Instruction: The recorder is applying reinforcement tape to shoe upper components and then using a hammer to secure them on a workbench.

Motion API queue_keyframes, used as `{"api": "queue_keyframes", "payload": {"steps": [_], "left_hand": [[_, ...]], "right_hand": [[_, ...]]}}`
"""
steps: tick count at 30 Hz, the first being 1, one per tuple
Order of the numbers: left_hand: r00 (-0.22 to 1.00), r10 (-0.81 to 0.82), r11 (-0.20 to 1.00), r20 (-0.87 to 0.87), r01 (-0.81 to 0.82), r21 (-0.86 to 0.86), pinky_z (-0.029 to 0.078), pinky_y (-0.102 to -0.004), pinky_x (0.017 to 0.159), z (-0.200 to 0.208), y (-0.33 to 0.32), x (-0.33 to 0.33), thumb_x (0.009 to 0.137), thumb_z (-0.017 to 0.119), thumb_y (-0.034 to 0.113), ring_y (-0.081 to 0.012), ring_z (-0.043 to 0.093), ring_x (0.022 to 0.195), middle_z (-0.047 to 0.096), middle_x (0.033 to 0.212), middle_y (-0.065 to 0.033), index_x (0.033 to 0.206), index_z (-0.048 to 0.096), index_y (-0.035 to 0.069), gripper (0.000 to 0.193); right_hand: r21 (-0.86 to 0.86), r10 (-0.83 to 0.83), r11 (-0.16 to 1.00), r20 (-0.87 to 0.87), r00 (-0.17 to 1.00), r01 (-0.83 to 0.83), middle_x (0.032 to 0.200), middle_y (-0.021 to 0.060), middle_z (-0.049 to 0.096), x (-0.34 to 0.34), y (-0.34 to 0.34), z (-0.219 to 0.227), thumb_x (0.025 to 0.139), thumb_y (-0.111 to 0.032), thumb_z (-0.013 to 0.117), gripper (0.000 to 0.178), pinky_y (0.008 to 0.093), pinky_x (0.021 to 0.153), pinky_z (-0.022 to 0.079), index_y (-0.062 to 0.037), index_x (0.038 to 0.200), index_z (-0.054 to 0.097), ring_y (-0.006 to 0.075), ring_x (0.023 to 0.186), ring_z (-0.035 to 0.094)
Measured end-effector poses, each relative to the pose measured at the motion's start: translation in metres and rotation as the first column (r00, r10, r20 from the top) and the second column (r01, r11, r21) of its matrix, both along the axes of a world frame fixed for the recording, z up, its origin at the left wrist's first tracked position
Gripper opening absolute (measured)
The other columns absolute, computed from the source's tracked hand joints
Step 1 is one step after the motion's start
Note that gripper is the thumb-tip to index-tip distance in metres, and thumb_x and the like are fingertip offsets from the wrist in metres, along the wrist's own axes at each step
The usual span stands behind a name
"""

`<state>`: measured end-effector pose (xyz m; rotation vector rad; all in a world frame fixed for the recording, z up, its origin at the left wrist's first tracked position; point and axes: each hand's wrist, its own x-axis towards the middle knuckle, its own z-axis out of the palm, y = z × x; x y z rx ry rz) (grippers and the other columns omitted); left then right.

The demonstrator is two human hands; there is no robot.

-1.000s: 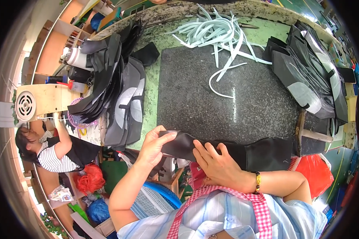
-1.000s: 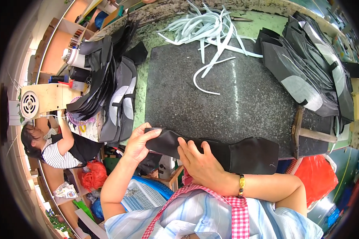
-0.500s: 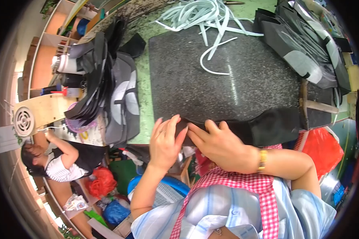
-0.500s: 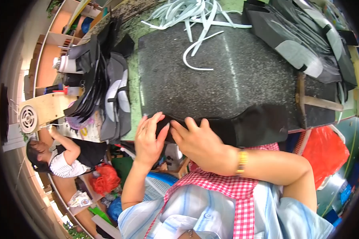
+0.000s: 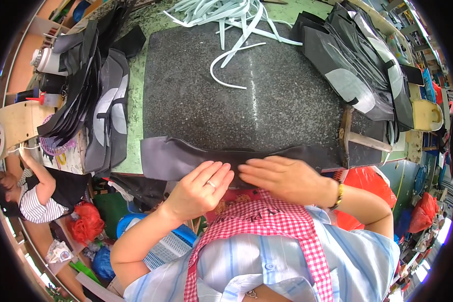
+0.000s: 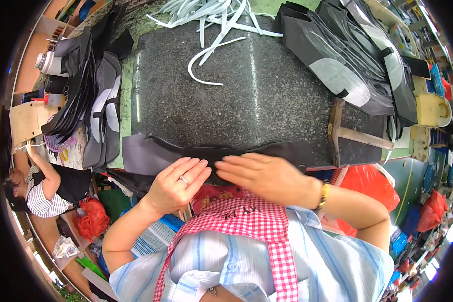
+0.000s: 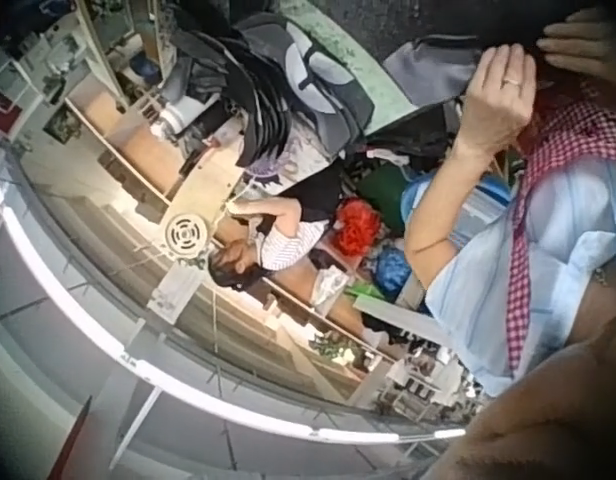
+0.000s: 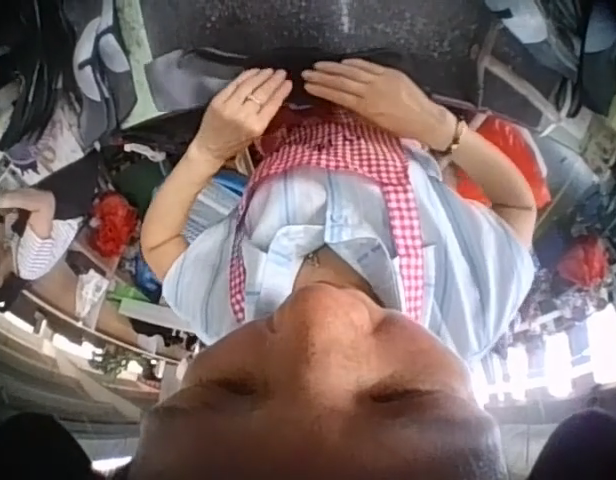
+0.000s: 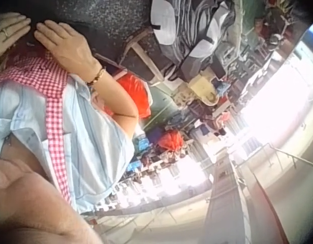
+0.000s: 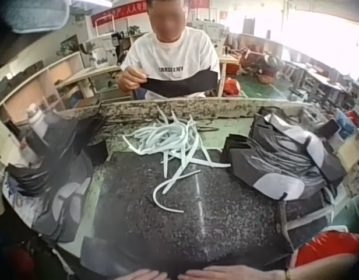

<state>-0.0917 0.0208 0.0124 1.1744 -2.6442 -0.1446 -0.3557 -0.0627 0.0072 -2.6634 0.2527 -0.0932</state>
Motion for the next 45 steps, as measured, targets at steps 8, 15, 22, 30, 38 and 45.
{"api": "queue_keyframes", "payload": {"steps": [8, 15, 22, 30, 38, 45], "left_hand": [[0.982, 0.122, 0.980, -0.141, -0.142, -0.142, 0.055, -0.0387, 0.093, -0.016, -0.004, -0.059, 0.075, 0.065, 0.010, -0.0257, 0.067, 0.107, 0.069, 0.114, -0.0122, 0.105, 0.072, 0.003, 0.032], [0.817, 0.492, 0.863, -0.303, -0.504, 0.043, 0.052, -0.0386, 0.084, -0.013, 0.020, 0.011, 0.075, 0.083, 0.024, -0.0276, 0.065, 0.101, 0.067, 0.110, -0.0123, 0.102, 0.069, 0.002, 0.038], [0.477, 0.763, 0.638, -0.436, -0.666, 0.386, 0.052, -0.0349, 0.071, -0.026, -0.006, 0.020, 0.076, 0.080, 0.005, -0.0271, 0.063, 0.077, 0.063, 0.083, -0.0101, 0.090, 0.068, 0.003, 0.019], [0.546, 0.719, 0.666, -0.430, -0.717, 0.204, 0.049, -0.0336, 0.065, -0.031, -0.017, 0.013, 0.079, 0.075, 0.002, -0.0254, 0.060, 0.070, 0.061, 0.077, -0.0092, 0.076, 0.060, 0.002, 0.015], [0.700, 0.447, 0.894, -0.557, -0.381, 0.238, 0.048, -0.0447, 0.094, -0.009, 0.013, -0.051, 0.078, 0.078, 0.029, -0.0336, 0.061, 0.107, 0.062, 0.119, -0.0153, 0.124, 0.059, 0.002, 0.056], [0.935, 0.206, 0.930, -0.289, -0.279, -0.241, 0.054, -0.0377, 0.073, 0.023, -0.045, -0.017, 0.068, 0.065, 0.016, -0.0212, 0.066, 0.081, 0.069, 0.089, -0.0039, 0.090, 0.069, 0.008, 0.024]], "right_hand": [[-0.013, -0.232, 0.973, 0.017, 0.973, 0.232, 0.131, 0.0189, 0.059, -0.010, -0.008, 0.044, 0.073, -0.015, 0.069, 0.054, 0.0404, 0.102, 0.046, 0.0044, 0.123, 0.058, 0.0302, 0.122, 0.057], [-0.045, -0.175, 0.983, 0.082, 0.981, 0.179, 0.136, 0.0162, 0.051, 0.040, 0.011, 0.011, 0.078, -0.014, 0.059, 0.051, 0.0315, 0.084, 0.046, 0.0078, 0.124, 0.058, 0.0228, 0.104, 0.053], [-0.296, -0.153, 0.945, -0.017, 0.988, 0.141, 0.145, 0.0122, 0.045, 0.063, 0.023, 0.002, 0.078, -0.022, 0.066, 0.063, 0.0270, 0.080, 0.045, 0.0026, 0.134, 0.052, 0.0188, 0.099, 0.051], [-0.373, -0.227, 0.910, -0.082, 0.970, 0.181, 0.152, 0.0084, 0.040, 0.098, 0.027, -0.007, 0.079, -0.018, 0.065, 0.064, 0.0278, 0.064, 0.042, -0.0046, 0.140, 0.049, 0.0172, 0.085, 0.050], [0.381, -0.312, 0.896, 0.169, 0.935, 0.230, 0.116, 0.0166, 0.067, 0.034, -0.024, 0.047, 0.073, -0.007, 0.069, 0.041, 0.0407, 0.074, 0.058, -0.0019, 0.113, 0.065, 0.0300, 0.094, 0.069], [0.536, -0.808, 0.488, 0.576, 0.125, 0.688, 0.115, 0.0055, 0.060, -0.073, -0.058, 0.068, 0.095, 0.005, 0.052, 0.028, 0.0209, 0.078, 0.043, 0.0020, 0.122, 0.057, 0.0092, 0.094, 0.055]]}}
